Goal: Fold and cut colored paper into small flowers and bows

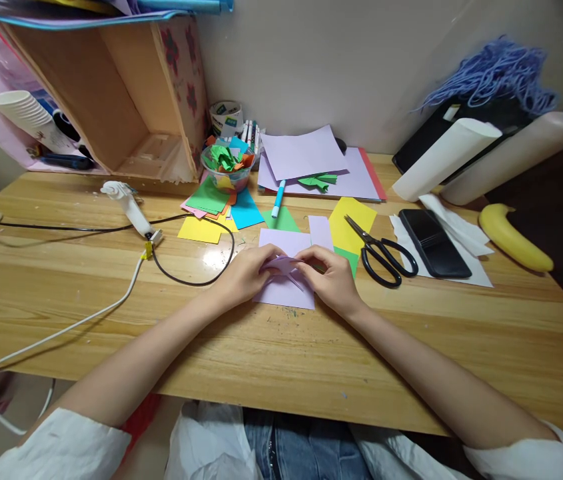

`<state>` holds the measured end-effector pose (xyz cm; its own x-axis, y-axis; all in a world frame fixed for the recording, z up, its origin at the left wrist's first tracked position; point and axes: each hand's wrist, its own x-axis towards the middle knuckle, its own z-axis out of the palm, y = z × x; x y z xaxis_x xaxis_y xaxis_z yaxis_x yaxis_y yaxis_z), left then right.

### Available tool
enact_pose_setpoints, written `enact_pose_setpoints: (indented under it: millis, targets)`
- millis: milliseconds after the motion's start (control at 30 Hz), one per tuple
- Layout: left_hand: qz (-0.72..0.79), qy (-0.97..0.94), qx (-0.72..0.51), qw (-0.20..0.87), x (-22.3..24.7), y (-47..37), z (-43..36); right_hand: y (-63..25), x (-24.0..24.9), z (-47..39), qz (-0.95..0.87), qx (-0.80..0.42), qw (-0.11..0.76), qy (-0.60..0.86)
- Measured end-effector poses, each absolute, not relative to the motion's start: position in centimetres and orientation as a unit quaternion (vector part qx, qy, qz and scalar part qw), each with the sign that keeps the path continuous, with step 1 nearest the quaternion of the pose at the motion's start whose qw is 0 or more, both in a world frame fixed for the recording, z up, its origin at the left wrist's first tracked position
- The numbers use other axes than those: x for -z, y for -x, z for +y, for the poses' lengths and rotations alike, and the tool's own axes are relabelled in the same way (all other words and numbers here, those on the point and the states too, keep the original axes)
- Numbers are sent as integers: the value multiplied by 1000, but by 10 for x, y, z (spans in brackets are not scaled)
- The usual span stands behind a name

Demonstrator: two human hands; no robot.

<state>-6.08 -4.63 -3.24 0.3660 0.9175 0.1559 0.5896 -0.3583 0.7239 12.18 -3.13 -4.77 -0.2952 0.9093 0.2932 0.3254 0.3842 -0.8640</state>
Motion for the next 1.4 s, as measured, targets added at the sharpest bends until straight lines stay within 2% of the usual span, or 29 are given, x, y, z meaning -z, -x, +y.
enact_pose_setpoints:
  millis: [133, 333, 800, 933, 1133, 1400]
  targets:
    - [483, -776, -280, 294, 32, 61, -48, -120, 46, -31, -746, -342, 391, 417]
    - [480, -761, -289, 326, 33, 59, -49, -119, 44, -29, -815, -298, 312, 387]
    - [491, -770, -274, 300, 32, 60, -48, -119, 45, -29, -796, -309, 305, 422]
    - [505, -772, -261, 284, 32, 62, -47, -120, 45, -30, -781, -322, 322, 427]
    - [527, -742, -280, 304, 34, 61, -48, -121, 48, -31, -706, -381, 401, 442]
    - [542, -724, -293, 309, 33, 59, -50, -121, 48, -31, -711, -361, 419, 434]
